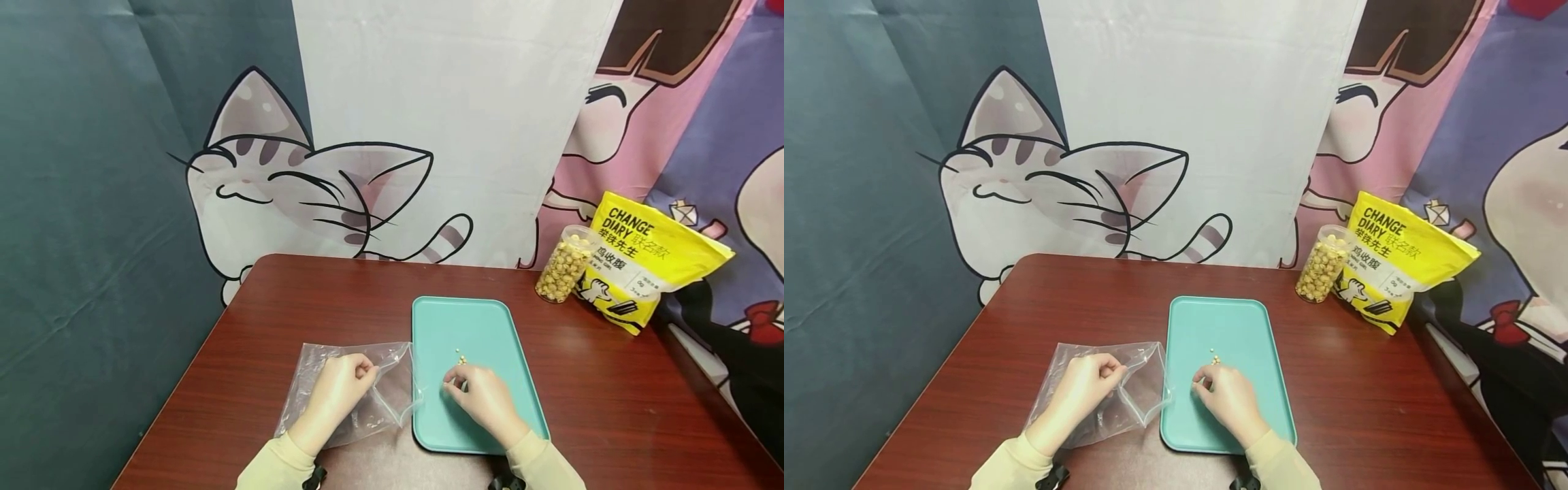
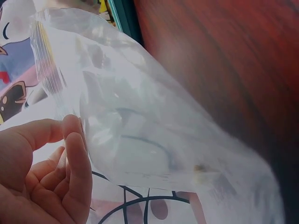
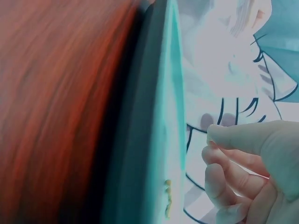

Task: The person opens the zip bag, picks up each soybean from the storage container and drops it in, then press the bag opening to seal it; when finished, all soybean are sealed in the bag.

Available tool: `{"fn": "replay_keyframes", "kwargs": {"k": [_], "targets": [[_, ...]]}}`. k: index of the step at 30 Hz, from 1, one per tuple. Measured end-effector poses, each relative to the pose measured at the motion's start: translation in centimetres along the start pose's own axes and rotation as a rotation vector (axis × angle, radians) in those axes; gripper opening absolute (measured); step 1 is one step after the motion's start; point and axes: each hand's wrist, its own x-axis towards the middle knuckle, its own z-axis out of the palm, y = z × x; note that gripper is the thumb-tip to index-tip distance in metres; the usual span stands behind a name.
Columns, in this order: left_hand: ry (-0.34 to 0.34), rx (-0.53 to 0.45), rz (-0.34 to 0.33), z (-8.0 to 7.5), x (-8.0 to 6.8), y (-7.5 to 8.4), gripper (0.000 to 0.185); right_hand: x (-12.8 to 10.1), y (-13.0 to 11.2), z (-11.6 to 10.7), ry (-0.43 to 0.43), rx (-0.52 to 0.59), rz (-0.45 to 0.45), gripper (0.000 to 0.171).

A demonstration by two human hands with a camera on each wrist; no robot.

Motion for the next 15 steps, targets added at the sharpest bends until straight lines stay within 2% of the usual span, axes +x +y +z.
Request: {"fn": "replay_keyframes", "kwargs": {"k": [8, 15], "targets": [[0.013, 0.010, 0.010, 0.0, 0.0, 0.0, 0.013, -0.3, -1.9, -0.4, 0.033, 0.042, -0.079, 0.011], [0.013, 0.004, 0.011, 0.1, -0.1, 0.2, 0.012, -0.4, -2.7, -0.1, -0.008, 0.073, -0.114, 0.007]]}}
